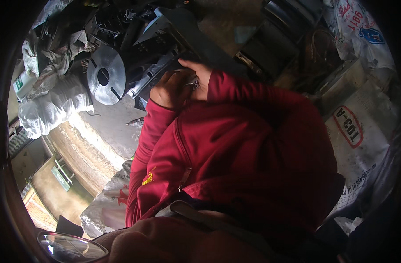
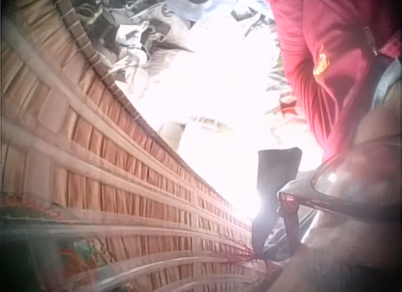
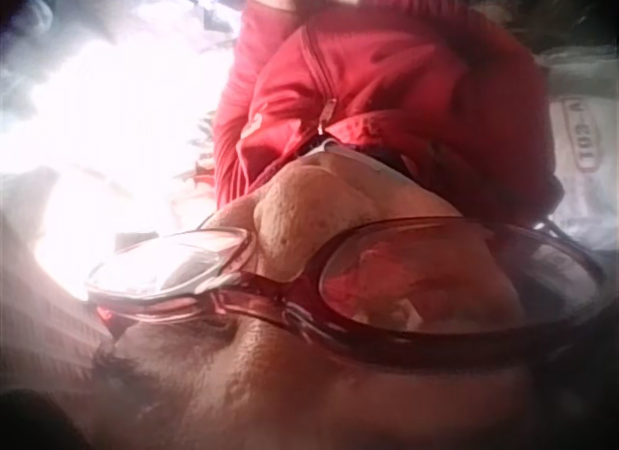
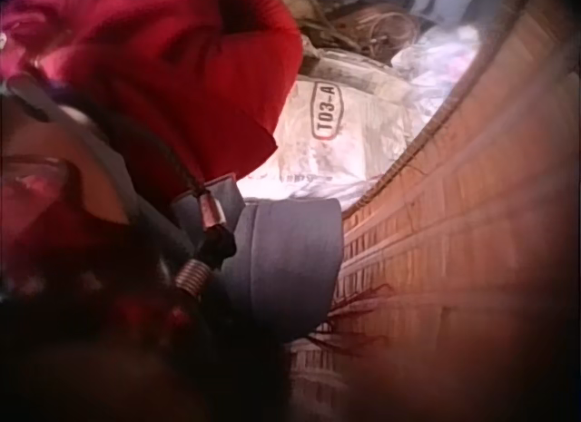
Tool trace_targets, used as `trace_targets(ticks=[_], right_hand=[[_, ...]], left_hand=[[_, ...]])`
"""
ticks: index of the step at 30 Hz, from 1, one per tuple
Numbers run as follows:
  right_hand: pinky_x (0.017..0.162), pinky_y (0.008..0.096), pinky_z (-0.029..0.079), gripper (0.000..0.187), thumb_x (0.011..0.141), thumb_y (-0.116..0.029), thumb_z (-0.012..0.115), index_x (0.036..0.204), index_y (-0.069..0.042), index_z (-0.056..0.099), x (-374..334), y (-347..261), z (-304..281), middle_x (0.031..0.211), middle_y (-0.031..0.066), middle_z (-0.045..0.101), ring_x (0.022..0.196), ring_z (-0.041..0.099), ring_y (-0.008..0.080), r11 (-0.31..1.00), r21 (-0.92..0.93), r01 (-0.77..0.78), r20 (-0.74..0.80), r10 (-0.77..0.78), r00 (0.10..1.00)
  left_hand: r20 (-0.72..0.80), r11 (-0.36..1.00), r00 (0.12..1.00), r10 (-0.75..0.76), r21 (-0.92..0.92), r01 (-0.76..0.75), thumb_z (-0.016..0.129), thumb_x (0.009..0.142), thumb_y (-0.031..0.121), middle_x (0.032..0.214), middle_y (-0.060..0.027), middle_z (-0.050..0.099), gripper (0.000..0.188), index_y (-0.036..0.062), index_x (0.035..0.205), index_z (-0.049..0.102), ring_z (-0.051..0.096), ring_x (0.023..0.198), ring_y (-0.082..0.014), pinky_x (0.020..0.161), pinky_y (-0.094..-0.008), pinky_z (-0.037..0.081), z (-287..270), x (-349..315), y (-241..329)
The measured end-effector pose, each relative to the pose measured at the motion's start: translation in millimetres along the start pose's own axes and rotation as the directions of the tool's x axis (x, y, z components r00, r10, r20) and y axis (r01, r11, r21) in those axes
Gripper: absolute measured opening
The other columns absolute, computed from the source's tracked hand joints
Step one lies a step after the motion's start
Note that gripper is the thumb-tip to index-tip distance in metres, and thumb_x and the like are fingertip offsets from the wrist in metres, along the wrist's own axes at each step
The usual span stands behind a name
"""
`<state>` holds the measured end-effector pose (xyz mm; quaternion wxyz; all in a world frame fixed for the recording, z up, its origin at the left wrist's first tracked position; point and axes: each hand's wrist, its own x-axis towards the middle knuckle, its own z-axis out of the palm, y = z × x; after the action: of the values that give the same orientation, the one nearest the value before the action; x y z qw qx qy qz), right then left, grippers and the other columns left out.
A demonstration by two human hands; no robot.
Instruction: The person uses a wrench to tighten bolts on a circular metal component mounted on a larger machine. They repeatedly adjust the wrench and reposition their hands to apply torque to different fasteners on the assembly.
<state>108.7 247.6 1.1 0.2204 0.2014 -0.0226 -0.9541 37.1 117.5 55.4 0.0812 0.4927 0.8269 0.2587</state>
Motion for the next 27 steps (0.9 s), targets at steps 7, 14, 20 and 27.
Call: trace_targets(ticks=[7,14,20,27], right_hand=[[0.082,0.0430,0.050,0.041,0.092,-0.046,0.053,0.101,-0.006,0.060,9.7,-0.3,-15.7,0.098,0.0083,0.064,0.093,0.061,0.0239,1.000,0.016,-0.011,-0.026,0.011,1.000],[0.075,0.0370,0.055,0.039,0.095,-0.045,0.047,0.103,-0.009,0.059,13.0,3.5,-22.4,0.093,0.0062,0.065,0.085,0.064,0.0174,0.983,-0.167,0.073,-0.186,-0.104,0.977],[0.079,0.0404,0.053,0.044,0.092,-0.045,0.054,0.114,-0.007,0.054,11.6,9.0,-4.6,0.103,0.0103,0.057,0.093,0.061,0.0212,0.989,-0.047,0.144,-0.236,-0.151,0.960],[0.099,0.0477,0.039,0.067,0.092,-0.062,0.032,0.124,-0.006,0.053,14.7,9.4,-3.1,0.121,0.0129,0.056,0.115,0.052,0.0296,0.997,0.027,0.066,-0.061,-0.064,0.996]], left_hand=[[0.014,0.997,0.998,-0.060,-0.046,0.061,0.069,0.073,0.026,0.086,-0.0100,0.065,0.025,0.0120,0.093,0.065,0.066,0.072,-0.0330,0.060,-0.0407,0.054,6.4,8.9,1.3],[-0.104,0.998,0.994,0.013,-0.054,-0.018,0.072,0.070,0.015,0.078,-0.0117,0.064,0.024,0.0057,0.091,0.063,0.065,0.064,-0.0291,0.057,-0.0378,0.052,8.4,4.9,-16.1],[-0.146,0.981,0.986,-0.080,-0.187,0.052,0.076,0.070,0.020,0.081,-0.0118,0.065,0.028,0.0078,0.093,0.067,0.066,0.066,-0.0279,0.058,-0.0363,0.053,3.3,3.0,-15.7],[-0.003,0.990,0.990,-0.138,0.012,0.138,0.075,0.073,0.022,0.084,-0.0114,0.068,0.030,0.0096,0.100,0.069,0.068,0.075,-0.0286,0.063,-0.0357,0.053,10.5,5.5,-1.2]])
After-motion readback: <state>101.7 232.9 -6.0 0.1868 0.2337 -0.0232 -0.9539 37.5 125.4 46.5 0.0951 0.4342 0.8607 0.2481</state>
